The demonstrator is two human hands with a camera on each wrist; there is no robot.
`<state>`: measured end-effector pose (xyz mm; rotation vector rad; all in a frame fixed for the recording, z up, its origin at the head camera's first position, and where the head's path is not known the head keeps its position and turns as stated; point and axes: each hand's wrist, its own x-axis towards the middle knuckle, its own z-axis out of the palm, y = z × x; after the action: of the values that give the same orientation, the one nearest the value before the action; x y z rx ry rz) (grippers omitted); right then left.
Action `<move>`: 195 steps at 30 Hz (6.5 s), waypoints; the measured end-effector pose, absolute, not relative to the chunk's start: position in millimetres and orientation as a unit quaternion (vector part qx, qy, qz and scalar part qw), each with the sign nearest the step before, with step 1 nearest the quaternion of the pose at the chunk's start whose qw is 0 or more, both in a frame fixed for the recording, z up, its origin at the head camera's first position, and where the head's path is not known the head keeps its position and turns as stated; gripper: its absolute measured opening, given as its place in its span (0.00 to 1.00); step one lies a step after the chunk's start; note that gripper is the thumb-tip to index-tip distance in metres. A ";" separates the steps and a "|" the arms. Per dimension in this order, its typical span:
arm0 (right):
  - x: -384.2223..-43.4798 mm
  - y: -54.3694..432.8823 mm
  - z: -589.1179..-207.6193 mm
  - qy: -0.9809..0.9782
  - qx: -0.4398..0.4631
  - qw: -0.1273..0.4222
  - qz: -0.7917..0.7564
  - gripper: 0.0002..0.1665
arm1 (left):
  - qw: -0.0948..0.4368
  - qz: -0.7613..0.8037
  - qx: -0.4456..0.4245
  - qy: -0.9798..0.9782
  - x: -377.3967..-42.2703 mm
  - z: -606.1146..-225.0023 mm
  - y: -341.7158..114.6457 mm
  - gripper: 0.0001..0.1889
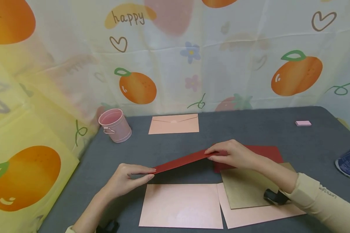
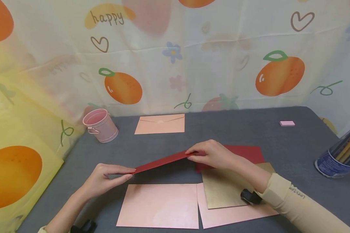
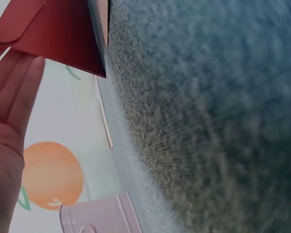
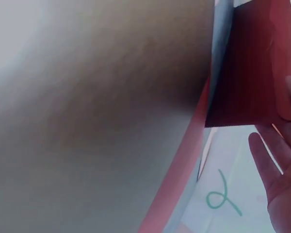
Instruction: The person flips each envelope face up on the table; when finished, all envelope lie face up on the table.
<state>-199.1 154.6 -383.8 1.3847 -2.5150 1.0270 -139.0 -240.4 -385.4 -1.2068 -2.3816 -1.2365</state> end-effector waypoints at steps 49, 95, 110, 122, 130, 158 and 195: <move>-209.5 142.2 -392.3 -0.882 0.286 0.020 0.374 0.10 | 0.030 -0.391 -0.182 -0.902 -165.7 -395.8 -237.1 0.05; -234.6 87.8 -400.8 -0.898 0.124 -0.117 0.406 0.39 | 0.006 -0.374 -0.001 -0.927 -204.5 -396.4 -249.7 0.22; -235.3 82.1 -397.9 -0.911 0.156 -0.116 0.365 0.40 | 0.011 -0.333 -0.019 -0.943 -210.3 -397.1 -249.2 0.22; -235.0 77.3 -395.7 -0.914 0.153 -0.123 0.355 0.44 | 0.014 -0.302 -0.024 -0.953 -215.2 -398.5 -245.0 0.23; -236.0 76.1 -397.4 -0.929 0.191 -0.086 0.304 0.37 | 0.007 -0.287 -0.036 -0.957 -214.7 -397.1 -242.4 0.24; -226.0 107.1 -388.8 -0.903 0.192 -0.084 0.375 0.35 | 0.090 -0.279 -0.164 -0.942 -186.4 -391.6 -226.4 0.25; -109.6 137.5 -398.3 -0.848 0.473 -0.121 0.204 0.57 | -0.245 -0.204 -0.467 -0.825 -112.3 -389.6 -178.2 0.56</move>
<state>-109.6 137.5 -398.3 1.6136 -2.8920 0.6941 -112.3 -178.2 -389.6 -1.7522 -3.0937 -0.7650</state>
